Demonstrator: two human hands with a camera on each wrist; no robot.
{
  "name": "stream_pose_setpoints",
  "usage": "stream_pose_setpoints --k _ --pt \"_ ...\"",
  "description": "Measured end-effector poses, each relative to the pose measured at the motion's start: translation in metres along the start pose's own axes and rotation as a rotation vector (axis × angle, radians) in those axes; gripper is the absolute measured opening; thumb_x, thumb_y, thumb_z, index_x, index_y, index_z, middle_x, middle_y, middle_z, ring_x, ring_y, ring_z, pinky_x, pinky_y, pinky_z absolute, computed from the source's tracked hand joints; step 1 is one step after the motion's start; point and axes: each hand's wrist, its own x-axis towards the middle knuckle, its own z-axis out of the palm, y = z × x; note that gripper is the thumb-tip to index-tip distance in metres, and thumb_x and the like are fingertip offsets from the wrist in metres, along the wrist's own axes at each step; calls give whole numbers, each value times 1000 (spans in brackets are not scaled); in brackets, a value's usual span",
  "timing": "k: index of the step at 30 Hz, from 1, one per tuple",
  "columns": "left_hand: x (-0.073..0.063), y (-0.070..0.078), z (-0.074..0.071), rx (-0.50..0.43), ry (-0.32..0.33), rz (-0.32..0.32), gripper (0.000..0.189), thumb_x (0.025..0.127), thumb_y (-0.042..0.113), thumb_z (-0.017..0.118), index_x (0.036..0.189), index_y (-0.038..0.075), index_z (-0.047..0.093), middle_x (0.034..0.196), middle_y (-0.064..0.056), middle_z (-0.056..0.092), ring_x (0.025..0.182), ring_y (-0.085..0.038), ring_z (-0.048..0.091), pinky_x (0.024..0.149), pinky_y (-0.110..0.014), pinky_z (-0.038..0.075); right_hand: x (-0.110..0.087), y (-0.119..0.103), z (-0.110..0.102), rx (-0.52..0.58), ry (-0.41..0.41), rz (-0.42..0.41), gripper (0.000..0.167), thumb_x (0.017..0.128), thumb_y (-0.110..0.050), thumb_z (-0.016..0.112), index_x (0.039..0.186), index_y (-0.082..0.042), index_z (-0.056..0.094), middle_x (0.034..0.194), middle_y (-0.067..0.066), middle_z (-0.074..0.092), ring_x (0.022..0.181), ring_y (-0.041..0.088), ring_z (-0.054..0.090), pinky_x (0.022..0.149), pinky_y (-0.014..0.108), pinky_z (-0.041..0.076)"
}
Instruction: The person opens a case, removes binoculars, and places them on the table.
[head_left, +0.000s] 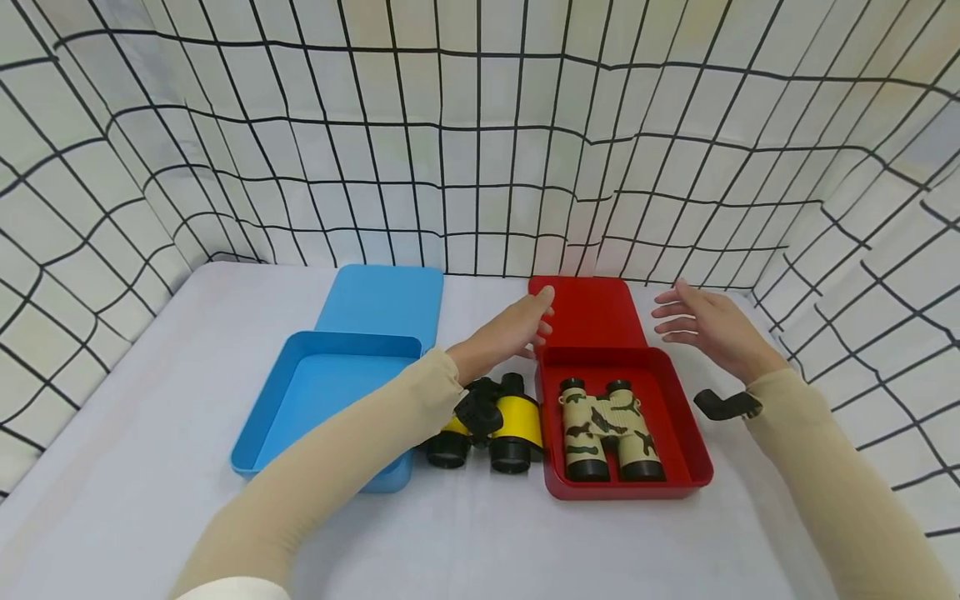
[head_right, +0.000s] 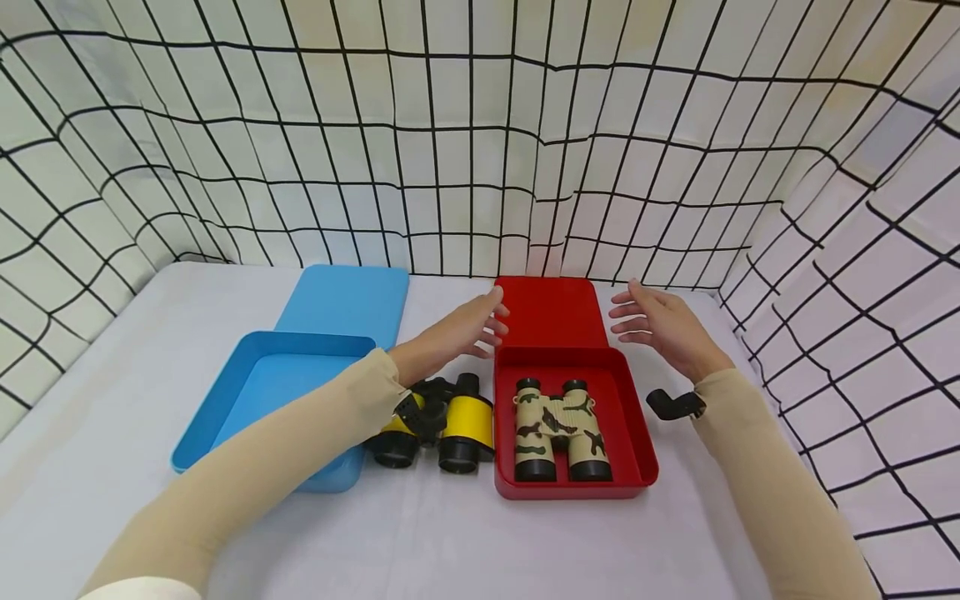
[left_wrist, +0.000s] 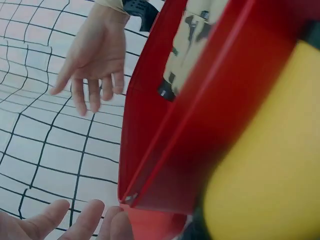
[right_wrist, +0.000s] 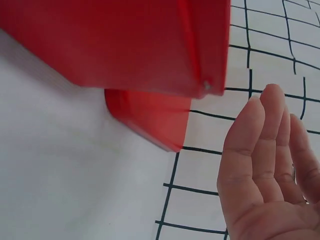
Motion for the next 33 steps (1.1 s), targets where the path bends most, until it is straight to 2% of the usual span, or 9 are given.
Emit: stream_pose_setpoints --k 2,6,9,12,15,23,30,33 --pt "-6 -1 2 79 10 16 66 107 63 30 149 14 42 137 -12 60 121 -28 59 111 -50 50 -5 -3 1 -16 8 -6 74 104 -66 36 149 -8 45 142 18 58 116 21 69 92 21 59" --pt "-19 -4 10 318 32 93 64 106 61 33 145 12 46 118 -8 65 110 -26 62 107 -53 46 -15 -8 5 -44 16 -10 68 105 -64 36 147 -11 48 143 18 57 114 20 69 92 22 59" --pt "-26 -5 17 473 63 150 66 105 59 38 147 8 47 125 -12 66 115 -29 59 104 -54 40 -23 -12 8 -45 12 -11 68 105 -64 37 145 -12 51 139 14 60 112 19 69 92 22 59" --pt "-32 -6 23 598 88 166 70 104 60 40 151 8 44 144 -14 58 127 -32 51 106 -54 36 -32 -15 11 -46 11 -25 65 105 -63 39 142 -11 52 132 7 63 112 20 69 92 22 59" --pt "-37 -6 27 705 112 180 73 103 62 41 153 9 43 151 -15 53 133 -35 48 109 -54 35 -39 -17 12 -53 22 -49 62 106 -60 40 140 -10 54 127 4 66 109 20 70 91 21 59" --pt "-47 -13 36 912 176 193 74 101 65 44 146 6 49 148 -17 54 139 -36 45 116 -59 33 -57 -20 15 -219 27 -128 50 109 -52 38 136 -15 59 130 11 66 107 20 72 89 18 58" --pt "-58 -18 47 1077 266 285 71 101 68 41 133 7 56 133 -13 62 128 -30 52 111 -53 37 -72 -17 21 -278 13 -167 42 110 -46 41 133 -17 61 129 11 67 104 19 72 90 15 55" --pt "-60 -21 52 1107 297 313 69 102 68 40 128 7 58 126 -11 64 124 -28 54 109 -51 38 -77 -17 24 -309 33 -200 39 110 -41 43 132 -15 62 126 11 68 100 15 72 89 17 54"
